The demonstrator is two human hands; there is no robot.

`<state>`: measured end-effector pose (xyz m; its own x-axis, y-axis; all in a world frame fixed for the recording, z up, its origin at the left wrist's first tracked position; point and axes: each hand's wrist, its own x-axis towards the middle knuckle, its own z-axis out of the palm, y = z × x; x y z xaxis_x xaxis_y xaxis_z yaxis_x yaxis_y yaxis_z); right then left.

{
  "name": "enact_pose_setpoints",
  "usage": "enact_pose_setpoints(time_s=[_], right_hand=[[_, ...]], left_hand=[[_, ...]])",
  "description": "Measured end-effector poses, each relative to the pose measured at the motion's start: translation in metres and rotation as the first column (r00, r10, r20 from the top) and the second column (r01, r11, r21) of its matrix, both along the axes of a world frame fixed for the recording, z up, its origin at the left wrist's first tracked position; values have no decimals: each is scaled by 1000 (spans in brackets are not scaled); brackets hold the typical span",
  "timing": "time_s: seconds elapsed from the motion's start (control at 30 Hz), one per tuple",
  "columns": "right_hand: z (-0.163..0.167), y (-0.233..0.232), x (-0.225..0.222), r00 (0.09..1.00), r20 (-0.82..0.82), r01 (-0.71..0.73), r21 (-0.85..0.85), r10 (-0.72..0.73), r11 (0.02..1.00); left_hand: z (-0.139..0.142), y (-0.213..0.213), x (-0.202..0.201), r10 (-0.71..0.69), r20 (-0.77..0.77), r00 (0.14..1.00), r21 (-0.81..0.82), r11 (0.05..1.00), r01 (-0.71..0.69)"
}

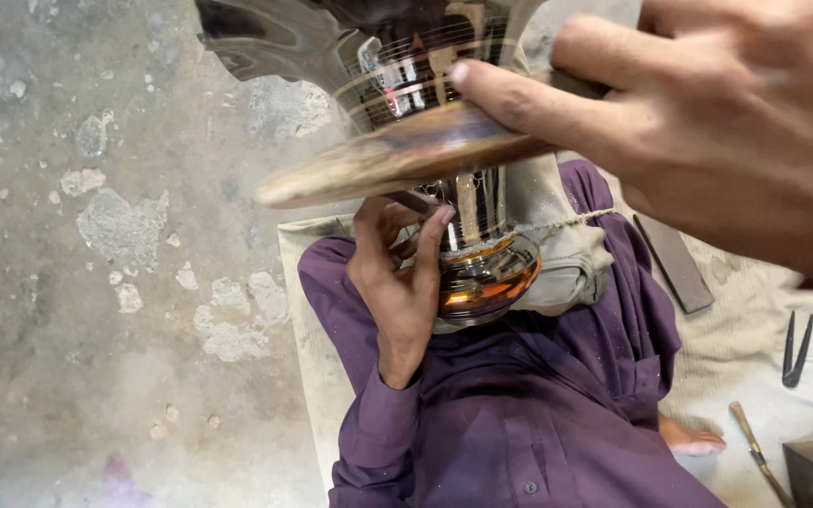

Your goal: The person sits on the floor with a decorative metal vase held against a cloth cushion on their lap. They hold a small chisel against the vase surface and strike it with a wooden mallet, working an engraved pattern into the metal and repositioning the chisel repeatedly across the design.

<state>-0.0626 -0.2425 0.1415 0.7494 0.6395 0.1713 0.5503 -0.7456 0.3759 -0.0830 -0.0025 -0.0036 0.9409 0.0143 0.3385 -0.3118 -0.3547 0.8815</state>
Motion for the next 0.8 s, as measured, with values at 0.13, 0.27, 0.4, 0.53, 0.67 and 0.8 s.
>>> enact_pose_setpoints(time_s=[0.13,0.27,0.4,0.53,0.67,0.8], right_hand=[[9,5,-4,1000,28,-7,80,5,997],[14,5,-3,998,-8,59,104,-59,993],[10,-5,-1,994,-61,107,295,-93,949],[5,-15,1,969,-234,184,473,-78,862],[6,-13,3,983,-180,112,452,-32,885],[11,-6,6,989,-141,47,527,33,848]], left_hand=[[-1,-2,0,-8,47,999,-64,998,11],[1,-1,7,-43,13,999,-45,998,43],[3,-2,12,-107,35,994,-92,990,110],[3,-4,14,-73,23,997,-39,997,74],[2,-4,14,-71,57,996,-7,997,72],[2,-3,13,-64,90,994,41,997,61]])
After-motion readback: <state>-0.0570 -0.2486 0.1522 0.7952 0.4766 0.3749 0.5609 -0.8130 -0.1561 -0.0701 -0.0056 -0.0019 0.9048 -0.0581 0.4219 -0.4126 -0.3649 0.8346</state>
